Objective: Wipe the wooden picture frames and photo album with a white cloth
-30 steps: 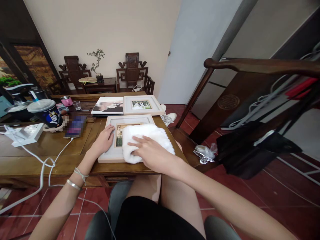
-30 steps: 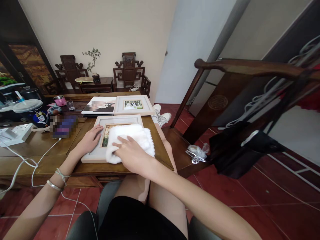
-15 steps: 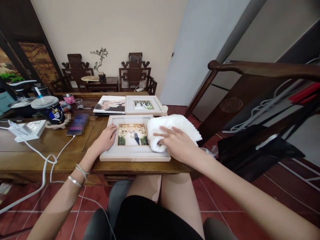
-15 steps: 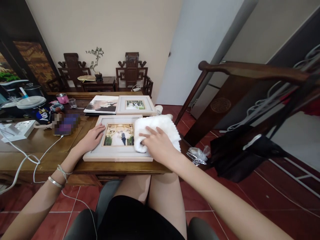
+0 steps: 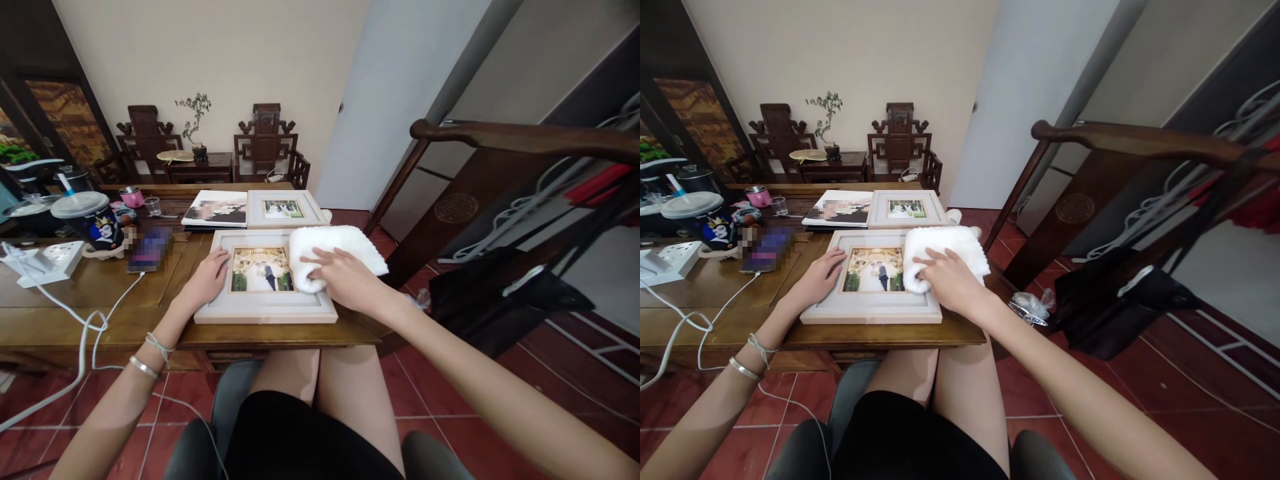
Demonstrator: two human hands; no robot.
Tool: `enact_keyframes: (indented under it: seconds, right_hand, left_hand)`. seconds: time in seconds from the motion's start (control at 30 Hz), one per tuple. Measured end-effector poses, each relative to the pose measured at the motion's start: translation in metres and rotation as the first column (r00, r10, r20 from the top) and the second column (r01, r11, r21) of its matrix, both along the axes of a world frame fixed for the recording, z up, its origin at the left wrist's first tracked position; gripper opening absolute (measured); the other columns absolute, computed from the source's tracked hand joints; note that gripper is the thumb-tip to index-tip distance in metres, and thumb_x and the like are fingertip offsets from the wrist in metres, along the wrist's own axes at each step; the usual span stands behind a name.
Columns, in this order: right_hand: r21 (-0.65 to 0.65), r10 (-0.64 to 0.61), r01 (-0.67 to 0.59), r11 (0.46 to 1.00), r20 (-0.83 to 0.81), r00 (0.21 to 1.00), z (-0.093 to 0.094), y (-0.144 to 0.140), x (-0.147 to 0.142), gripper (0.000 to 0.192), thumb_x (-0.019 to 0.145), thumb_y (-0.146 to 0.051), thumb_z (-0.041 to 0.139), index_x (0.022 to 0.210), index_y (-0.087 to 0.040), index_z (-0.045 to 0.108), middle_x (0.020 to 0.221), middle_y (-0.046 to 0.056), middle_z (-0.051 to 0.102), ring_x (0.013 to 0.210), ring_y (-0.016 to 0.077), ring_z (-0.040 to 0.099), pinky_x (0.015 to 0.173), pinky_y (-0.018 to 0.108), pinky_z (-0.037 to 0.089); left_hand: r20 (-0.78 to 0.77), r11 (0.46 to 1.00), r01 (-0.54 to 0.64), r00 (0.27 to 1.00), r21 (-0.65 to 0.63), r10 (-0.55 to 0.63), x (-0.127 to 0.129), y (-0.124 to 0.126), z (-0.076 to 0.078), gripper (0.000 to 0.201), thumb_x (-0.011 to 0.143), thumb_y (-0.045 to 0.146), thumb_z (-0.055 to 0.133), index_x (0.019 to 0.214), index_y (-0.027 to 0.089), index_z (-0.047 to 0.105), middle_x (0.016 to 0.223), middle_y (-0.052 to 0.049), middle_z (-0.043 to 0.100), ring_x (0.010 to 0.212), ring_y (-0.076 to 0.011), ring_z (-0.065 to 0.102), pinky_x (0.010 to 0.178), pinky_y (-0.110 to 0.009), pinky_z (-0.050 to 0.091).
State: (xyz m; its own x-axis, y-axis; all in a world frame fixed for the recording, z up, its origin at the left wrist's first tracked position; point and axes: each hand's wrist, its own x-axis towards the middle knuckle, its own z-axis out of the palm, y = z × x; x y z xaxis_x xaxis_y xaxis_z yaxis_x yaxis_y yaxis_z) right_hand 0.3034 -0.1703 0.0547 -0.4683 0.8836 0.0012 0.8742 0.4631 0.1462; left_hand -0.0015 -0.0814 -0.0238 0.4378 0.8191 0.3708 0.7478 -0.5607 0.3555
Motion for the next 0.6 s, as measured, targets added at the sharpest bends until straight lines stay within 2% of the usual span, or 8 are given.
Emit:
enact_keyframes:
  seconds: [0.13,0.23,0.4,0.5,0.6]
  right_hand:
    - [-0.12,0.062,-0.065,0.991,-0.023,0.998,0.01,-0.034,0.004,0.054,0.065,0.007,0.044,0.099,-0.02,0.077,0.146,0.004,0.054,0.144,0.031,0.036,0.113,0.054,0.036]
    - [-0.148,0.063,-0.072,0.986,-0.064,0.996,0.014,-0.039,0.006,0.057,0.063,0.006,0.042,0.098,-0.021,0.077,0.146,0.003,0.054,0.145,0.0299,0.034,0.112,0.051,0.038]
    - [-0.076,-0.018,0.011,0.997,-0.09,0.996,0.007,-0.005,0.004,0.056,0.068,0.005,0.041,0.103,-0.019,0.078,0.141,0.01,0.059,0.139,0.0298,0.044,0.106,0.045,0.043]
    - [-0.033,-0.085,0.082,0.996,-0.091,0.992,0.001,0.021,0.002,0.056,0.071,0.003,0.042,0.111,-0.018,0.076,0.145,0.014,0.055,0.13,0.0311,0.054,0.102,0.043,0.045]
    - [-0.017,-0.095,0.094,0.995,-0.092,0.991,-0.004,0.034,0.001,0.057,0.07,0.004,0.042,0.112,-0.017,0.075,0.146,0.014,0.053,0.128,0.0317,0.056,0.1,0.041,0.045]
  left_hand:
    - [-0.022,1.0,0.002,1.0,-0.009,-0.002,0.001,-0.002,0.002,0.047,0.094,0.027,0.036,0.129,0.008,0.06,0.141,-0.018,0.056,0.142,-0.0287,0.042,0.12,-0.049,0.032]
    - [-0.022,1.0,0.007,1.0,-0.015,-0.008,0.0,-0.002,0.002,0.046,0.094,0.027,0.036,0.129,0.008,0.06,0.142,-0.018,0.056,0.142,-0.0286,0.042,0.12,-0.049,0.032]
    - [-0.025,1.0,0.017,1.0,-0.021,-0.017,0.0,-0.001,0.003,0.044,0.095,0.028,0.037,0.126,0.01,0.063,0.141,-0.016,0.057,0.141,-0.0287,0.043,0.121,-0.048,0.031]
    - [-0.032,1.0,0.018,0.999,-0.015,-0.018,-0.001,-0.001,0.003,0.044,0.095,0.028,0.037,0.127,0.01,0.062,0.141,-0.016,0.057,0.14,-0.0287,0.044,0.12,-0.05,0.032]
    - [-0.024,1.0,0.011,1.0,-0.012,-0.011,-0.001,0.0,0.002,0.044,0.095,0.028,0.038,0.127,0.011,0.062,0.141,-0.016,0.057,0.141,-0.0289,0.043,0.119,-0.051,0.033]
